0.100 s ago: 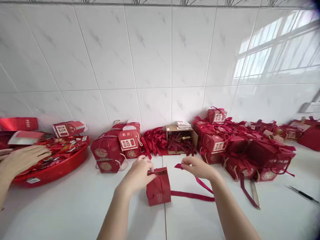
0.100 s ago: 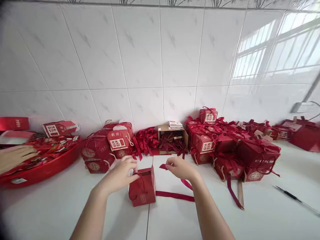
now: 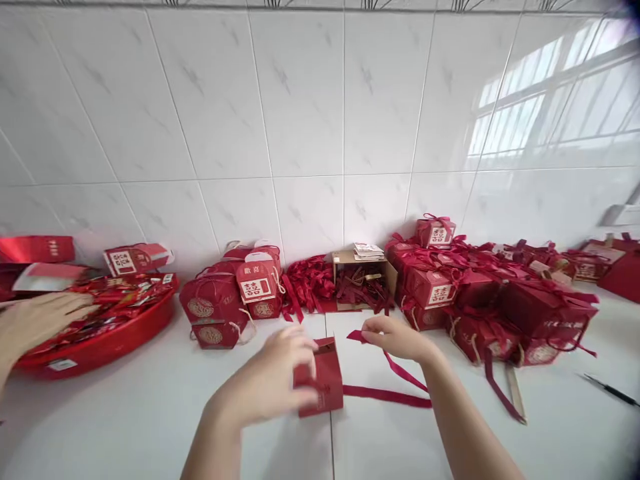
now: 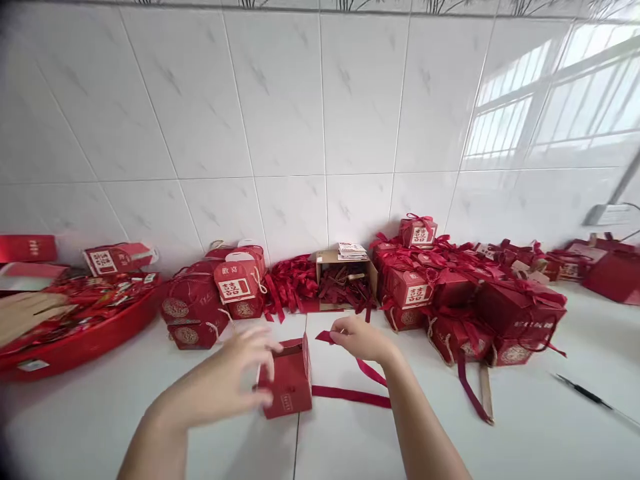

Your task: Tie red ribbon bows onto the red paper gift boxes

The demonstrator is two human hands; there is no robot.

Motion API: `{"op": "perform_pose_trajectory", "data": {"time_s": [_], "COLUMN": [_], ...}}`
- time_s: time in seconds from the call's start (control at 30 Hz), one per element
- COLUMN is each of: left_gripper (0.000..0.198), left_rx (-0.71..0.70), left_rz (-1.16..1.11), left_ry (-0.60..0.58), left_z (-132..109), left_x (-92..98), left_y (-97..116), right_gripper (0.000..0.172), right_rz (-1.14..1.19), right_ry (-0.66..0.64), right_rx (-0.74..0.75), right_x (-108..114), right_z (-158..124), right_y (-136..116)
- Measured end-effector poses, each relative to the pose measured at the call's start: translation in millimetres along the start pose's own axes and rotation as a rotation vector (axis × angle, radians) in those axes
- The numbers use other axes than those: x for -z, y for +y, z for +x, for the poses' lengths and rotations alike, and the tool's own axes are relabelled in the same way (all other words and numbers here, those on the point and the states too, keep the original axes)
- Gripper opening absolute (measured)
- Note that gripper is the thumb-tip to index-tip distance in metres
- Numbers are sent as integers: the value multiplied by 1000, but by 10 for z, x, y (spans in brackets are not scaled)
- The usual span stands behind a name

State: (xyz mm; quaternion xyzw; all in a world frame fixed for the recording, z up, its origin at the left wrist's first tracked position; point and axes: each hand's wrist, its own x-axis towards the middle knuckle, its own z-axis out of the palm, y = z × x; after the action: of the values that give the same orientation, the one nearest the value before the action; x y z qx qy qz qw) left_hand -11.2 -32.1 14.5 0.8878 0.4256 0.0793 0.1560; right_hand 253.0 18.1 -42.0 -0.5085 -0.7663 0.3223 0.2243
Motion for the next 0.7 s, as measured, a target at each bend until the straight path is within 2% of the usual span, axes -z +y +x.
{"op": "perform_pose_trajectory", "data": {"time_s": [0.07, 0.1, 0.13, 0.27, 0.33, 0.53, 0.7], "left_gripper": [34, 41, 43, 30, 33, 29, 30], "left_rx": [-127, -139, -125, 90, 164, 277, 247], "left_rz": [-85, -115, -131, -73, 1, 209, 275], "left_ry": [-208, -240, -235, 44, 114, -4, 2], "left_z": [-125, -147, -140, 92, 247, 493, 528], "left_x": [33, 34, 23, -130, -239, -480, -517], "left_y": [65, 81, 88, 63, 57, 95, 99], "right_gripper": [25, 26, 26, 25, 24, 22, 24], "right_rz": [44, 67, 84, 126, 149, 186, 203], "right_ry": [-35, -52, -62, -82, -103, -120, -158], "right_rx": [-6, -10, -17, -60, -69, -57, -33], "right_x": [-11, -18, -24, -53, -63, -65, -108], "right_z": [19, 24, 27, 40, 52, 73, 85], "right_y": [6, 6, 3, -21, -27, -12, -20]}}
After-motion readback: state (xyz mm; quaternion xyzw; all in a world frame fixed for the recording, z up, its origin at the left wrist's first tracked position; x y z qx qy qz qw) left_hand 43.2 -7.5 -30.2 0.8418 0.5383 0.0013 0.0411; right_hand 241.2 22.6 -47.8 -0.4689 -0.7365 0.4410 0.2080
